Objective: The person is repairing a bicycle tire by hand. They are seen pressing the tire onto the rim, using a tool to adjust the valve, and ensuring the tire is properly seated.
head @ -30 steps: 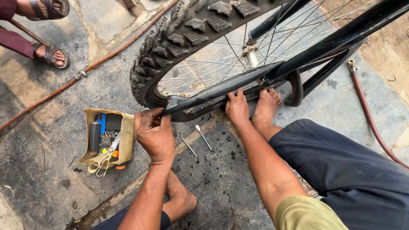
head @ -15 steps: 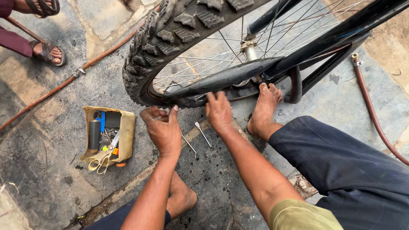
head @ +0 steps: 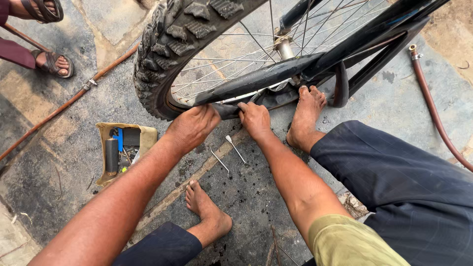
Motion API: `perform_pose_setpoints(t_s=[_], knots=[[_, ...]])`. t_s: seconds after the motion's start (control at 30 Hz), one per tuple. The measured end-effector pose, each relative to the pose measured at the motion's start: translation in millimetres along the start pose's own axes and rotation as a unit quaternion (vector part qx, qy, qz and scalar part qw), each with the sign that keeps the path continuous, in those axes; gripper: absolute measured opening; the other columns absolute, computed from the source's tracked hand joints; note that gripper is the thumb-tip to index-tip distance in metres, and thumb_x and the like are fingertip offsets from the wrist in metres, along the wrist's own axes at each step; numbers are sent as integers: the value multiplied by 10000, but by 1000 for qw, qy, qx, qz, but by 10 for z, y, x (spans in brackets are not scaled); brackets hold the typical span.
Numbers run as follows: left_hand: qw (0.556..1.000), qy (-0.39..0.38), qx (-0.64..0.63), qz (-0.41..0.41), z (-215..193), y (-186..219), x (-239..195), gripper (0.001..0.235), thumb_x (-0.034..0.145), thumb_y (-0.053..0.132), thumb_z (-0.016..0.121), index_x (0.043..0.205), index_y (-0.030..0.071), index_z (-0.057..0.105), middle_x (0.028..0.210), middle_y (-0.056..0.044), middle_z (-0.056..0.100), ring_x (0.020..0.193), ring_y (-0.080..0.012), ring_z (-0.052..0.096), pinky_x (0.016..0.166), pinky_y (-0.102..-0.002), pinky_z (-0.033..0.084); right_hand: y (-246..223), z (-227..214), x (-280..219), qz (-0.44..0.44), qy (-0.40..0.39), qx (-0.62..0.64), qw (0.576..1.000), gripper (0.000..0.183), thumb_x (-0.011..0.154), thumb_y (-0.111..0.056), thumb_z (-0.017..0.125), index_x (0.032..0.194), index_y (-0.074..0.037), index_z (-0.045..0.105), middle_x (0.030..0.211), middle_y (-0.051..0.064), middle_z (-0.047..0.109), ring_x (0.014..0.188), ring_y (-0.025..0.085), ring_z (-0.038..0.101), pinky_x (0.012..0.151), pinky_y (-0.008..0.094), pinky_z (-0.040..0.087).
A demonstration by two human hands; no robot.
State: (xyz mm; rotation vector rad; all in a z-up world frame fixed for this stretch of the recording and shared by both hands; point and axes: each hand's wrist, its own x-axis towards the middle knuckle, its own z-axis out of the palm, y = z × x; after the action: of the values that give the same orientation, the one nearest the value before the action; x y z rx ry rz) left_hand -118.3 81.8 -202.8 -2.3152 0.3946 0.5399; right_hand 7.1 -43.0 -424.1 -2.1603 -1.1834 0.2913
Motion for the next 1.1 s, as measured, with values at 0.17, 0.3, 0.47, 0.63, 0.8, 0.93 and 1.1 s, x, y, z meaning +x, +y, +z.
perform_pose_setpoints(t_s=[0.17,0.3,0.47,0.63,0.8,0.93,1.1], knots=[[999,26,-10,29,12,-104,13,442,949,299,512,1270,13,618,1389,-157,569,1321,-261,502,1121,-368,373,62,23,-13,-27,6,-10,1000,222,911,-251,726,1108,-157,688,866,107,667,781,335,689,700,479,555],[998,-5,40,50,-30,-119,-38,498,935,344,500,1230,-15,678,1402,-151,540,1353,-263,454,1117,-360,336,23,8,-84,-8,9,-18,1000,248,896,-264,730,1124,-172,697,841,112,643,761,337,683,685,475,553],[982,-79,143,99,-71,-135,-111,572,921,425,489,1225,-18,687,1388,-162,499,1360,-314,395,1157,-420,248,-19,16,-80,30,23,-29,999,244,895,-274,740,1121,-191,699,840,111,639,758,335,685,683,475,554],[972,-121,139,149,67,-163,-138,451,938,374,538,1161,29,724,1389,-172,509,1333,-296,438,1040,-360,338,31,45,-110,-44,-35,-66,996,326,895,-147,643,1219,-168,681,849,123,645,748,321,692,664,466,557],[995,-12,55,83,247,56,-147,328,923,277,605,1102,33,731,1118,-81,643,1078,-215,585,862,-311,427,64,-11,-56,-106,-78,-85,988,305,921,-131,572,1198,-180,688,884,124,665,754,321,703,667,471,555],[996,-80,29,-3,270,314,-3,262,1007,226,565,1077,30,723,953,-84,682,922,-215,619,868,-334,439,-13,-49,87,-112,-159,-90,977,279,951,-154,553,1200,-181,676,927,123,667,761,326,711,663,474,550],[982,-140,-10,-126,162,511,76,381,901,326,557,1093,37,715,972,-84,673,959,-206,603,863,-355,432,-98,-180,159,-122,-129,-37,983,366,909,-94,591,1259,-175,663,966,115,659,803,328,691,715,476,546]])
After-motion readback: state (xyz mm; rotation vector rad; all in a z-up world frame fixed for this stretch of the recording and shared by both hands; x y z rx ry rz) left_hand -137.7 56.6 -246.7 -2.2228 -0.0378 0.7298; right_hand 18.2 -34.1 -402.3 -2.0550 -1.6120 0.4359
